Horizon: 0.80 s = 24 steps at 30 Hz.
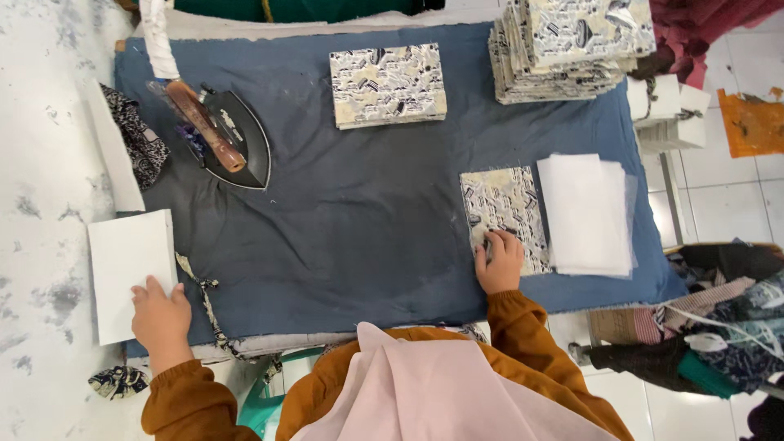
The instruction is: The person repeatedly places a white sheet on a patterned fabric piece, folds the fabric over the sheet, and stacks the folded unit. The person continues this one-at-a-time folding and stacking process throughout the clip.
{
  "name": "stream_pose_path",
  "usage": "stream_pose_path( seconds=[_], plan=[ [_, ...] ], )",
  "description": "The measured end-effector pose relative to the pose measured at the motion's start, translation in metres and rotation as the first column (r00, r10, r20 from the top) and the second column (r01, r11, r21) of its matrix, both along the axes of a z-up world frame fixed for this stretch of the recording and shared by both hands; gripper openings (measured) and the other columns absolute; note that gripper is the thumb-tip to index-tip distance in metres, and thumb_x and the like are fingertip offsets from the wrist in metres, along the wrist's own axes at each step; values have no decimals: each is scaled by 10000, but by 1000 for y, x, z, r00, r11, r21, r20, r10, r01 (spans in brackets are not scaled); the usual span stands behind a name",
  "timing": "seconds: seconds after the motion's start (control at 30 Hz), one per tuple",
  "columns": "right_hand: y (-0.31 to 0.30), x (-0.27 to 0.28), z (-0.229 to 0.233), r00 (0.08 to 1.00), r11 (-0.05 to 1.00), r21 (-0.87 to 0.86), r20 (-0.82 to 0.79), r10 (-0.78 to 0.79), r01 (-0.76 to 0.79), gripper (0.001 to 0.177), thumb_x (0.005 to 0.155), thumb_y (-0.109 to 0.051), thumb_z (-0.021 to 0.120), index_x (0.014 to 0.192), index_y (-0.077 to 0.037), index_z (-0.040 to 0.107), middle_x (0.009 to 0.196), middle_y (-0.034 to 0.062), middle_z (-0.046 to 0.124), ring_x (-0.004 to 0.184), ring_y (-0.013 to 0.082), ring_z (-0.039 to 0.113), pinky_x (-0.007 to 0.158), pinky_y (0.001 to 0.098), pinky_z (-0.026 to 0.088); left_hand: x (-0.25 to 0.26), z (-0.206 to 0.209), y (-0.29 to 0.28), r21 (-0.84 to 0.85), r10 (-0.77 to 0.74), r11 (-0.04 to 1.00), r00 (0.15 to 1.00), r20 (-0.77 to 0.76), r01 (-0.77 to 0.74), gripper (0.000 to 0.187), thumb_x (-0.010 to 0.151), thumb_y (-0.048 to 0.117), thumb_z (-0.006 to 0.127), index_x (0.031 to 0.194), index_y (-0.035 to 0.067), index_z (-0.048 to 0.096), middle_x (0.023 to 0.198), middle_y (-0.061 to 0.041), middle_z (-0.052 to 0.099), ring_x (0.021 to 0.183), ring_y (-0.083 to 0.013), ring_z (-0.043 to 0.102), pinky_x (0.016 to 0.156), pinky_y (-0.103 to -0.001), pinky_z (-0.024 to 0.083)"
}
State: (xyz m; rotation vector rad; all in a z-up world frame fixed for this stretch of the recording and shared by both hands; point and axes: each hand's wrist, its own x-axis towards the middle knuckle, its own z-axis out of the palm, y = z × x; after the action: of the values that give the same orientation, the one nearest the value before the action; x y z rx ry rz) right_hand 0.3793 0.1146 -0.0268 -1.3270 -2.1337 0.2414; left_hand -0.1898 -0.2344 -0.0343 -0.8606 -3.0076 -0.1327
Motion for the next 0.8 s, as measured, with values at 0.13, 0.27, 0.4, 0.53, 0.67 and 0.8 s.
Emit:
stream_pose_path(
  seconds=[0.13, 0.27, 0.4, 0.53, 0.67, 0.8],
  plan=[
    [1, 1, -1, 1000, 1000, 19, -13, -1, 2, 306, 877, -154, 736, 1163, -61, 679, 1241, 143, 621, 1170, 371, 560, 1031, 482, 432, -17, -2, -6, -24, -35, 999, 997, 65, 37, 660, 1016, 435, 601, 1498, -7, 514, 1506, -369, 462, 1306, -501, 516, 966, -555, 483],
    [-3, 1, 1, 1000, 999, 37, -20, -16, 17, 292, 879, -154, 741, 1150, -63, 685, 1240, 133, 627, 1173, 367, 561, 1035, 485, 427, -31, 6, -14, -85, -52, 994, 985, 165, 66, 467, 1067, 381, 535, 1347, 12, 588, 1385, -335, 588, 1168, -526, 606, 930, -568, 502],
    [-3, -1, 1, 998, 999, 17, -57, -29, 30, 273, 878, -146, 747, 1131, -58, 692, 1226, 130, 636, 1157, 356, 573, 1021, 475, 441, -42, 0, -17, -37, -58, 997, 990, 127, 63, 387, 1106, 235, 472, 1356, -39, 580, 1074, -351, 697, 969, -534, 666, 874, -585, 516],
    [-4, -1, 2, 997, 999, 24, -70, -37, 39, 258, 876, -138, 751, 1114, -53, 698, 1213, 132, 641, 1144, 352, 578, 1007, 462, 457, -45, 14, -23, 115, -48, 992, 999, -25, 51, 255, 1082, 100, 516, 1254, -44, 638, 989, -336, 706, 966, -512, 678, 899, -561, 532],
    [-4, -3, 4, 996, 998, 25, -69, -51, 53, 250, 869, -132, 750, 1102, -53, 705, 1208, 129, 648, 1138, 349, 580, 1003, 459, 461, -15, 61, -9, 411, 118, 910, 983, -138, -51, 228, 1079, 3, 503, 1237, -97, 633, 1061, -327, 708, 967, -494, 697, 854, -537, 536],
    [-7, -1, 2, 998, 998, 23, -50, -49, 50, 235, 889, -132, 745, 1107, -57, 704, 1213, 130, 645, 1146, 353, 579, 1007, 463, 457, 45, 108, 50, 670, 73, 699, 907, -416, 251, 425, 968, -141, 409, 1360, -129, 573, 1334, -300, 677, 1176, -446, 700, 1037, -471, 572]
  ],
)
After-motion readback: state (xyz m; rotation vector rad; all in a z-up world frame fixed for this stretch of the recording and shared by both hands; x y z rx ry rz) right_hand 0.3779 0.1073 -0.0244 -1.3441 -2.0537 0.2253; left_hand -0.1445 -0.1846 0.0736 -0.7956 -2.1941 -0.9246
